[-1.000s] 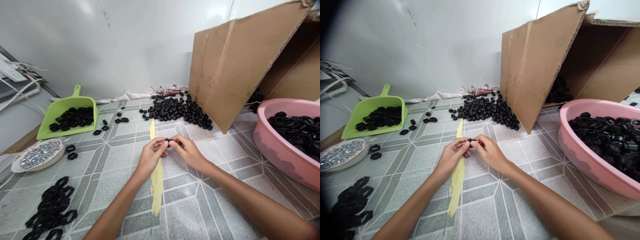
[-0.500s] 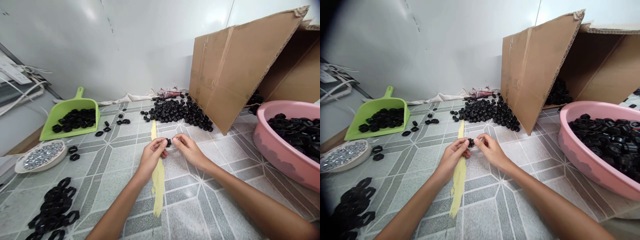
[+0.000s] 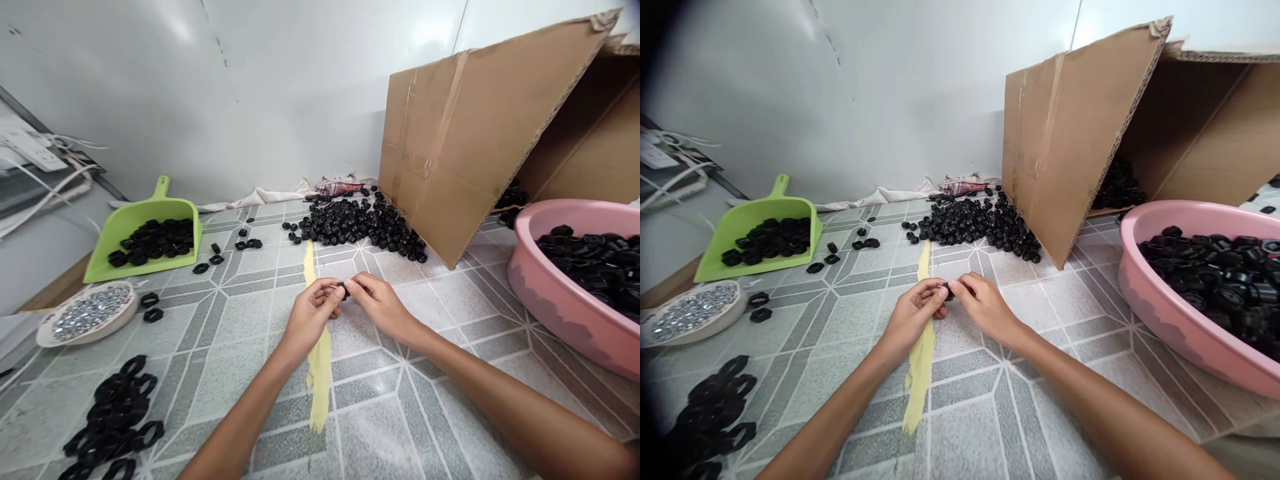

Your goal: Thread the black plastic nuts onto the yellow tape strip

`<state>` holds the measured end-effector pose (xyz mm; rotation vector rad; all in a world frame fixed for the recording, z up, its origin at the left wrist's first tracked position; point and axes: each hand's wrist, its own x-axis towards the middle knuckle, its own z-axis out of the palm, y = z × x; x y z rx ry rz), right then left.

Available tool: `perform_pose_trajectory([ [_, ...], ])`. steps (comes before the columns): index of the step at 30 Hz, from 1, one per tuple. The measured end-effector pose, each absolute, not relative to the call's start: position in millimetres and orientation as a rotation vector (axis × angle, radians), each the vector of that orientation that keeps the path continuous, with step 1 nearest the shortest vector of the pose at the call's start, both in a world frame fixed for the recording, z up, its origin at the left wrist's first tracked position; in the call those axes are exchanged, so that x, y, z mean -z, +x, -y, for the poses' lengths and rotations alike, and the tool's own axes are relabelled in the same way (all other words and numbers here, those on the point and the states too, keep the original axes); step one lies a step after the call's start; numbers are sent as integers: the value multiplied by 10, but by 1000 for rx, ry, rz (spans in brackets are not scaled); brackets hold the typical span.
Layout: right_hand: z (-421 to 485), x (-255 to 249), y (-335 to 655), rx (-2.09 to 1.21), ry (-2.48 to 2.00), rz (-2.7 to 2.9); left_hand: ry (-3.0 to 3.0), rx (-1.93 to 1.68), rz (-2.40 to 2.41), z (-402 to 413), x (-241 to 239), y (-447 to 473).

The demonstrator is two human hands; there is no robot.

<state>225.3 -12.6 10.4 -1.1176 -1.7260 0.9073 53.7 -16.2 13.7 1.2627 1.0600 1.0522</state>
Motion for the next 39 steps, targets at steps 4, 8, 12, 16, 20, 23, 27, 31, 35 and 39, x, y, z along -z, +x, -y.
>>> perform_pose_trajectory([
  [4, 119, -94, 2246, -959, -1132, 1701, 1243, -1074, -1100, 164, -153, 550],
  [8, 111, -88, 2246, -984, -1123, 1723, 1225, -1092, -1133, 149, -160, 532],
  [12, 117, -115, 2250, -994, -1097, 1722, 1282, -1005, -1051, 135, -196, 476],
  [16, 141, -104, 2254, -975, -1085, 1789, 1375, -890, -929, 144, -254, 451],
  [20, 151, -73, 2249, -1015, -1137, 1755, 1311, -918, -956, 148, -238, 469],
  [23, 153, -84, 2243, -1035, -1109, 1716, 1231, -1017, -1032, 133, -195, 471],
  [27, 165, -116, 2237, -998, -1067, 1808, 1219, -996, -1016, 125, -200, 456],
  [31, 180, -125, 2231, -1024, -1091, 1759, 1243, -949, -976, 134, -254, 446],
  [35, 198, -140, 2228, -1033, -1060, 1806, 1298, -934, -980, 136, -266, 451],
  [39, 197, -131, 2240, -1075, -1138, 1798, 1323, -933, -981, 145, -239, 466],
])
